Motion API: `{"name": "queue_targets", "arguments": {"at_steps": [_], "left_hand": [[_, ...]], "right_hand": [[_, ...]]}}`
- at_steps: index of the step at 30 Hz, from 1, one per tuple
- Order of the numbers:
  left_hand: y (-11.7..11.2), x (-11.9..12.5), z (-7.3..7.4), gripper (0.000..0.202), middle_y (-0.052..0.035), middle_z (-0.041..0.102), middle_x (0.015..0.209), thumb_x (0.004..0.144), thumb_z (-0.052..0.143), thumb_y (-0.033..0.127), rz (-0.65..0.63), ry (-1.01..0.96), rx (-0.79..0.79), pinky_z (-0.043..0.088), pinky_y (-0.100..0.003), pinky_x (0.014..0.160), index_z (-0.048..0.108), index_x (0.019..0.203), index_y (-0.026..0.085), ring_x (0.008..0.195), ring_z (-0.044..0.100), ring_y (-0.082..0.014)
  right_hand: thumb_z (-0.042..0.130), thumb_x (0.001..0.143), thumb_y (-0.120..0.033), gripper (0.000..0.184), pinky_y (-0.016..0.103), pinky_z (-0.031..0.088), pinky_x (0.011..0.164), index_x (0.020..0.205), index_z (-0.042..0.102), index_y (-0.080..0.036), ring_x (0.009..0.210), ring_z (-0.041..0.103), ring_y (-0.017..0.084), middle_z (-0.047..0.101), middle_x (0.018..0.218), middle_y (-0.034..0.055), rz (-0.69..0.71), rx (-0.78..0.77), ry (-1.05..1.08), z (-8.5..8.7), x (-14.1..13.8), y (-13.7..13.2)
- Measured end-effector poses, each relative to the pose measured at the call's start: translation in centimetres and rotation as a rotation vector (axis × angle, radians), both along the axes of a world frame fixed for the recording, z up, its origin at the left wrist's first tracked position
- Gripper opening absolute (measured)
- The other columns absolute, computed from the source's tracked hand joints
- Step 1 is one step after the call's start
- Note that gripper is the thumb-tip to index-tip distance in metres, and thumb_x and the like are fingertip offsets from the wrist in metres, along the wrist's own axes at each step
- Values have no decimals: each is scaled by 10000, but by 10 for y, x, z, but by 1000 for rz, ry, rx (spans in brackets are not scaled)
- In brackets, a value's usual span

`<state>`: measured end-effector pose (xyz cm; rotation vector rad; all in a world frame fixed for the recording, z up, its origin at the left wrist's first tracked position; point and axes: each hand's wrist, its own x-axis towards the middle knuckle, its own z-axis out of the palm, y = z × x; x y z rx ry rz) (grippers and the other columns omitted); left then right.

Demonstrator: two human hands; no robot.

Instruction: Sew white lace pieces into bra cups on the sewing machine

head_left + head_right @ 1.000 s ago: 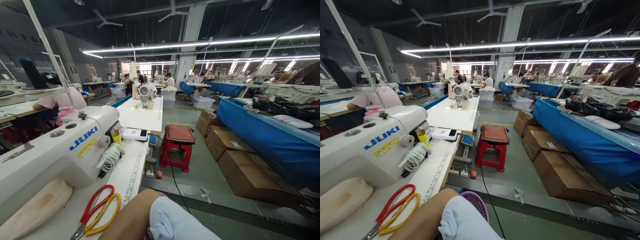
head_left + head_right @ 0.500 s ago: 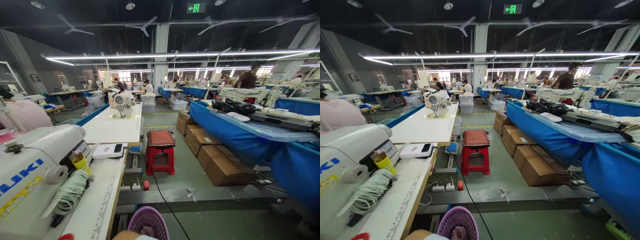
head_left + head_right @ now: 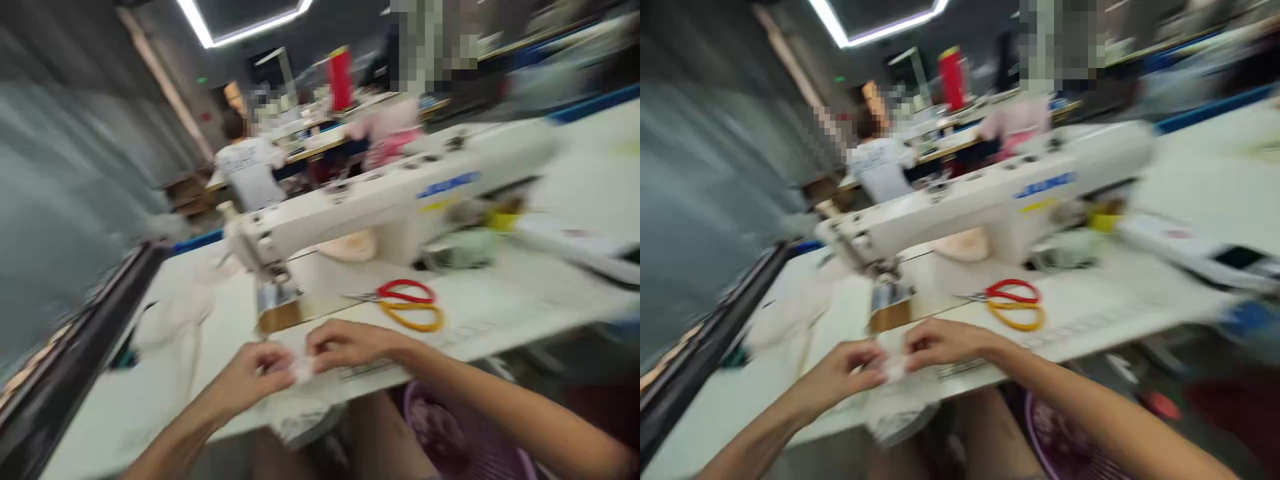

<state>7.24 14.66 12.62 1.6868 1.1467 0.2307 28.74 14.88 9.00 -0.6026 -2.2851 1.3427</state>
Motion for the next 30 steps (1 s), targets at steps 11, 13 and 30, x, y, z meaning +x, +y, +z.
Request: {"name": "queue_targets", "arguments": {"at_steps": [11,13,30], "left_hand": [[-59,-38,-7,184,9,566,630,667,729,266,186,-308,-208,349,-199,583,651,719,108,605,459,-79],[-66,-44,-9,221,8,565,634,647,750,293,195,-319,-199,345,-202,583,651,717,109,607,454,-80],[-114,-54,-60,429,9,525,597,663,706,534,427,-436,-265,330,-205,522,602,678,118,544,433,-79]], "right_hand": [[478,859,-562,419,244,259,537,723,519,-168,602,334,110,362,637,-39,-69,-356,-16,-1,-47,-53],[484,851,-572,427,245,218,513,720,507,-166,573,286,99,327,616,-49,-49,-417,6,-3,-52,-54],[424,883,-528,425,230,228,467,626,421,-189,528,293,97,332,567,-46,-61,-276,-148,-30,-74,-78]]}}
